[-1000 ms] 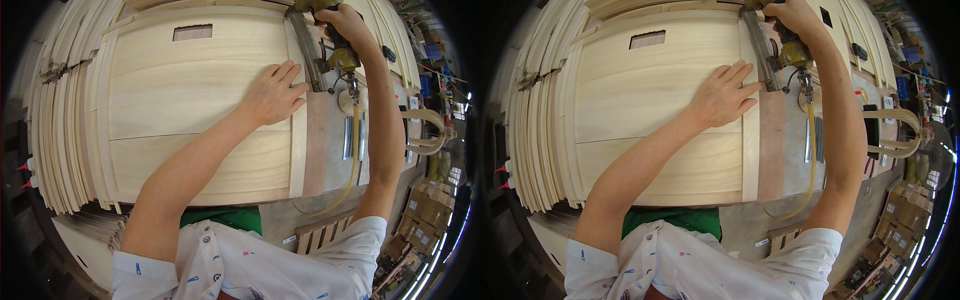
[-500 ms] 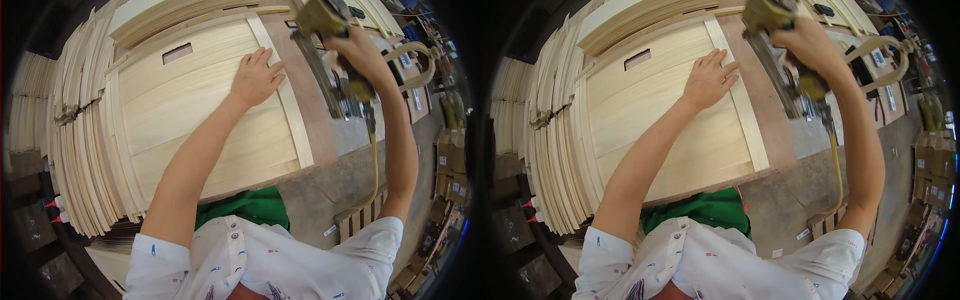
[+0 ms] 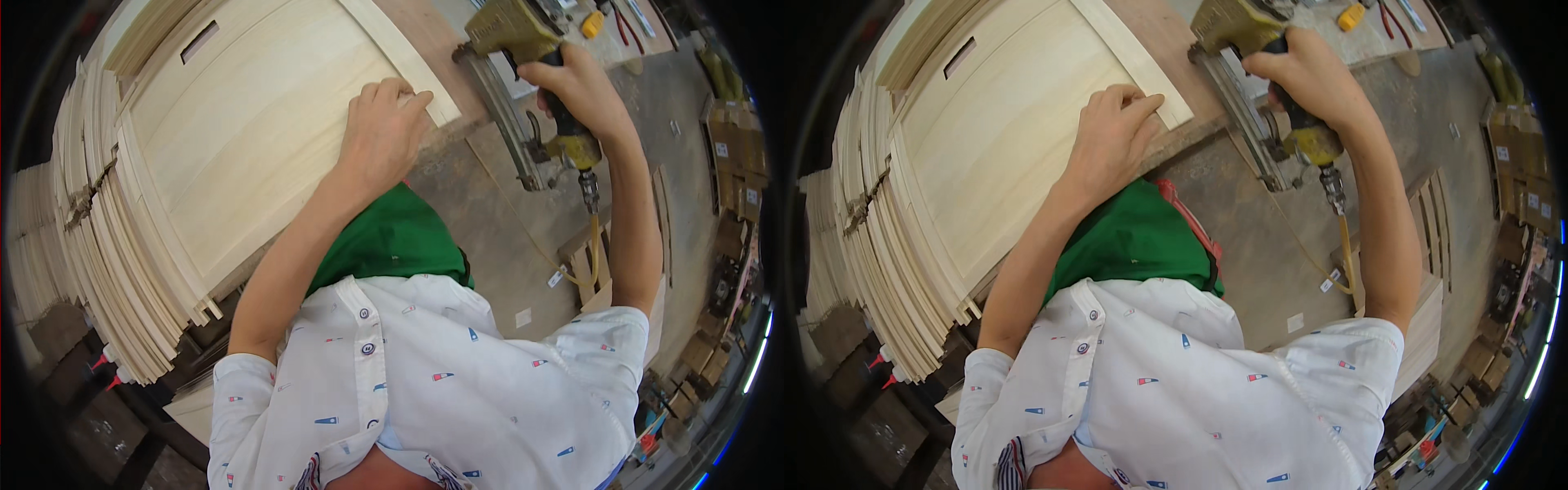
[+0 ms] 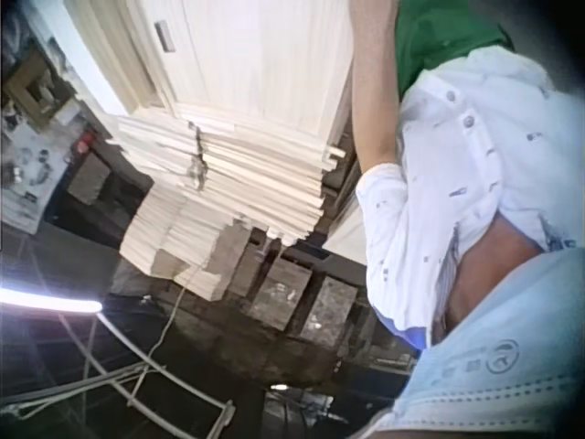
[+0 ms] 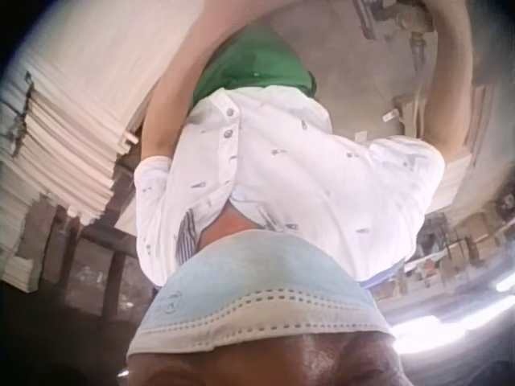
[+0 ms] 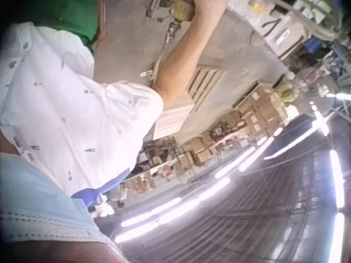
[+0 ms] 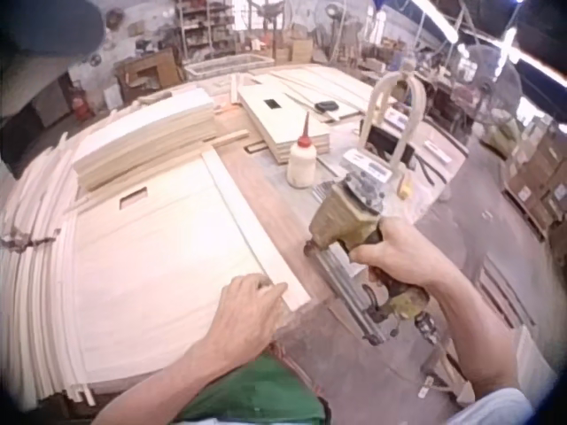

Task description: The recorder uses wood glue and a pneumatic nail gun to assemble wooden panels onto a frame.

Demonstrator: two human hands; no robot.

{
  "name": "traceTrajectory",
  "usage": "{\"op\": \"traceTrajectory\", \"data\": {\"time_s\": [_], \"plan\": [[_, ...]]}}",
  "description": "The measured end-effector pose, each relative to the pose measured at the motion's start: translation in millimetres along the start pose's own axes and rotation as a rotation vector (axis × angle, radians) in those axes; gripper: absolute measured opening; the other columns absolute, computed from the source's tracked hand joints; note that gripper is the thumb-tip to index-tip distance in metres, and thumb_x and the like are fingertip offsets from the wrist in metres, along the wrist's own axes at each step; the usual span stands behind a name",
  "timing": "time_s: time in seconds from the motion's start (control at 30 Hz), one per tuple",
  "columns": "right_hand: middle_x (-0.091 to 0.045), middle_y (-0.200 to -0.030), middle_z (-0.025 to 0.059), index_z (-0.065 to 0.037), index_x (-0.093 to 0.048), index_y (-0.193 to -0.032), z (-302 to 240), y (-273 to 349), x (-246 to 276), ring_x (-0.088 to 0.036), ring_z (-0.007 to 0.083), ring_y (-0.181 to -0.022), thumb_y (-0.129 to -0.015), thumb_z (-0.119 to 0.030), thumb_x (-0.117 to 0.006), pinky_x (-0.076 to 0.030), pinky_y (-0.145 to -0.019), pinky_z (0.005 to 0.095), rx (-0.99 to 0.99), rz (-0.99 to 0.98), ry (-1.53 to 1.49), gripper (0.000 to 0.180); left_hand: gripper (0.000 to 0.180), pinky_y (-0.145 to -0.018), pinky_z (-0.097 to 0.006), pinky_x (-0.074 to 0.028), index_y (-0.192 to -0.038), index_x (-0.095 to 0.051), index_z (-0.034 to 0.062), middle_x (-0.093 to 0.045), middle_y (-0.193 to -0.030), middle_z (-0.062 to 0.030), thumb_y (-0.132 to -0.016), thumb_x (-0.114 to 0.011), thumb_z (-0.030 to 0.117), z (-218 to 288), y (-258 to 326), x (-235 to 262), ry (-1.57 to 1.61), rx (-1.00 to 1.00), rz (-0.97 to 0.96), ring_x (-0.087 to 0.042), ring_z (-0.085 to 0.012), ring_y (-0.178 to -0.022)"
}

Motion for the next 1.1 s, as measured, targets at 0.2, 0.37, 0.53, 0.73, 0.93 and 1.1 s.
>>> {"op": "traceTrajectory", "data": {"time_s": [0.2,0.37,0.53,0.73,0.93,1.1], "plan": [[-0.055,-0.057,0.0040,0.003,-0.062,-0.080,-19,9,-3,-0.055,0.0098,-0.048,-0.082,-0.025,-0.065,-0.043,-0.045,0.0260,0.048,0.031,0.058,0.029,0.035,-0.081,-0.041,-0.044,-0.109,-0.066,0.0041,-0.059,-0.098,-0.0136,-0.077,-0.074,0.018,16,15,-5,-0.091,0.023,0.101,-0.053,-0.0301,-0.089],[-0.060,-0.064,0.0106,0.010,-0.062,-0.089,-30,23,9,-0.061,0.0162,-0.056,-0.079,-0.017,-0.061,-0.049,-0.050,0.0311,-0.024,-0.021,0.029,0.028,0.031,-0.075,-0.037,-0.046,-0.102,-0.067,0.0037,-0.058,-0.090,-0.0109,-0.075,-0.075,0.015,18,12,-11,-0.114,0.005,0.193,-0.053,-0.0277,-0.085],[-0.060,-0.064,0.0105,0.010,-0.061,-0.087,-26,13,-1,-0.060,0.0161,-0.054,-0.080,-0.018,-0.061,-0.048,-0.050,0.0315,-0.042,-0.037,-0.012,0.029,0.030,-0.073,-0.038,-0.047,-0.100,-0.066,0.0024,-0.057,-0.088,-0.0109,-0.073,-0.074,0.013,11,12,-10,-0.116,0.002,0.229,-0.053,-0.0278,-0.085],[-0.061,-0.066,0.0113,0.010,-0.062,-0.090,-24,20,8,-0.060,0.0166,-0.056,-0.079,-0.015,-0.063,-0.048,-0.052,0.0309,-0.086,-0.024,-0.011,0.027,0.029,-0.074,-0.038,-0.047,-0.097,-0.066,0.0014,-0.056,-0.087,-0.0117,-0.071,-0.073,0.011,16,8,-13,-0.094,0.012,0.254,-0.053,-0.0284,-0.086],[-0.056,-0.058,0.0038,0.002,-0.061,-0.079,-14,28,7,-0.055,0.0098,-0.049,-0.082,-0.025,-0.065,-0.042,-0.046,0.0257,0.051,0.055,0.071,0.027,0.028,-0.075,-0.039,-0.047,-0.095,-0.065,-0.0002,-0.055,-0.086,-0.0120,-0.069,-0.071,0.008,11,9,-11,-0.091,0.023,0.291,-0.052,-0.0294,-0.085],[-0.057,-0.058,0.0059,0.006,-0.059,-0.082,-29,63,5,-0.055,0.0111,-0.049,-0.077,-0.024,-0.070,-0.043,-0.048,0.0270,-0.027,0.009,0.013,0.032,0.028,-0.074,-0.038,-0.047,-0.094,-0.064,-0.0004,-0.054,-0.085,-0.0119,-0.067,-0.071,0.006,9,12,-8,-0.095,0.018,0.322,-0.052,-0.0297,-0.084]]}}
Point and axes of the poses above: each hand's wrist, its own y-axis away from the middle knuckle, its own x-axis out of the back of the hand, z = x × y, the point moved 9 cm from there along -y, towards the middle knuckle
